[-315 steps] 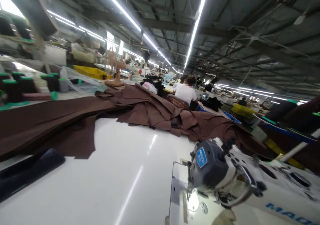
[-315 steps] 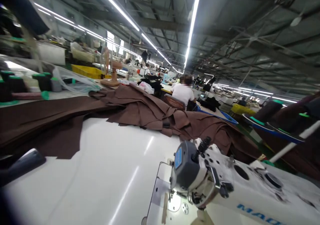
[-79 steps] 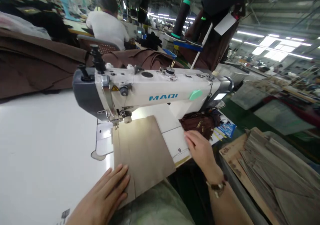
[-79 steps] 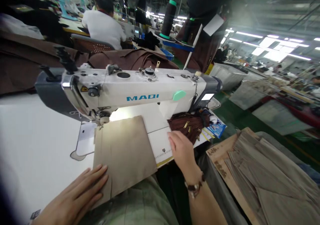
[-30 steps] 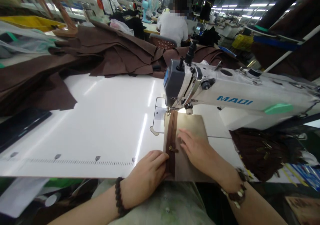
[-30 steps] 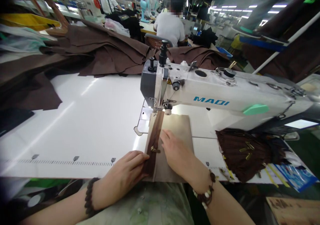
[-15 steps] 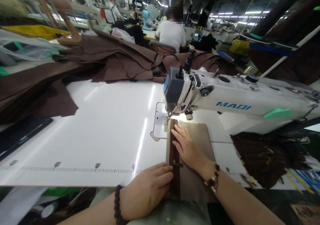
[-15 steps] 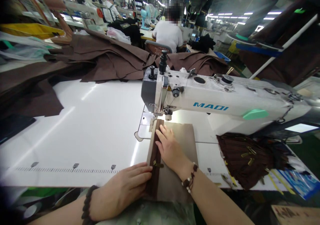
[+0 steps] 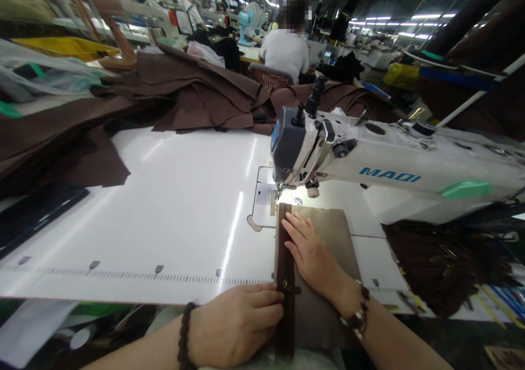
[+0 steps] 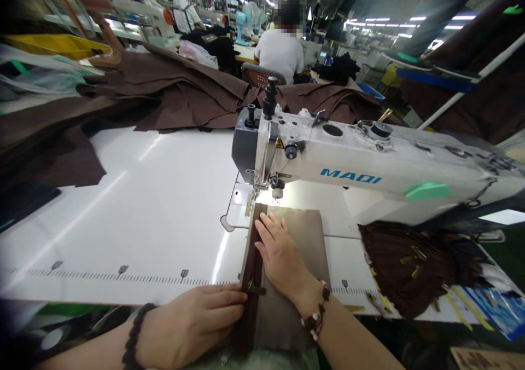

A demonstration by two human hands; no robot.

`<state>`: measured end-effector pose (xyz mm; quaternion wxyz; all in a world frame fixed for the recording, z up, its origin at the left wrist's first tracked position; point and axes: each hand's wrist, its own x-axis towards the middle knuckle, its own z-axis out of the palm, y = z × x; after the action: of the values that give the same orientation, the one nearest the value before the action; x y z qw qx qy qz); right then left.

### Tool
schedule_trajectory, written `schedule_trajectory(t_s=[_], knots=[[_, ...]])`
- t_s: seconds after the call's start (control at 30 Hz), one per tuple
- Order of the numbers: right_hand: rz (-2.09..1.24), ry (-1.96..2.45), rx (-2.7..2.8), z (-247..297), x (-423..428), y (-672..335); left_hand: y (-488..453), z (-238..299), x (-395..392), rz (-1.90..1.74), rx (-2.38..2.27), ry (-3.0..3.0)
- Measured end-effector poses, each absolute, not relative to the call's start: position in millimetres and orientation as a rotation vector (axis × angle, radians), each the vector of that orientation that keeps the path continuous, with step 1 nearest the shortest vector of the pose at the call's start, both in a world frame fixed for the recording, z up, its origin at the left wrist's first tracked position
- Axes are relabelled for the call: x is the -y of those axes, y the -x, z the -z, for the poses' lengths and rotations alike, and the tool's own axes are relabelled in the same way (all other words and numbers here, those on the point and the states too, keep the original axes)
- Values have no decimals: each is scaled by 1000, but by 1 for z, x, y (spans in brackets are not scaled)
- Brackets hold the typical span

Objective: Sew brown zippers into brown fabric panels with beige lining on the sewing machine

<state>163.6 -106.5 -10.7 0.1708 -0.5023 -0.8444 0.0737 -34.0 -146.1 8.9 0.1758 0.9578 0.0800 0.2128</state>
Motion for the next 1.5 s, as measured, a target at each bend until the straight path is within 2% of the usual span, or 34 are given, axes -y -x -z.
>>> schedule_trajectory(t_s=[0.13,0.3,0.53,1.5], knots=[[-221,1429,2409,10,107,-163,35,-20,141,-543,-235,-2649],[-234,1430,2439,8,106,-163,35,-35,96,-604,-623,-2730],[-235,1423,2461,7,106,-163,26,-5,29,-576,-641,-2906],[-395,1434,2451,4,70,-165,28,1,16,-444,-849,-2927]])
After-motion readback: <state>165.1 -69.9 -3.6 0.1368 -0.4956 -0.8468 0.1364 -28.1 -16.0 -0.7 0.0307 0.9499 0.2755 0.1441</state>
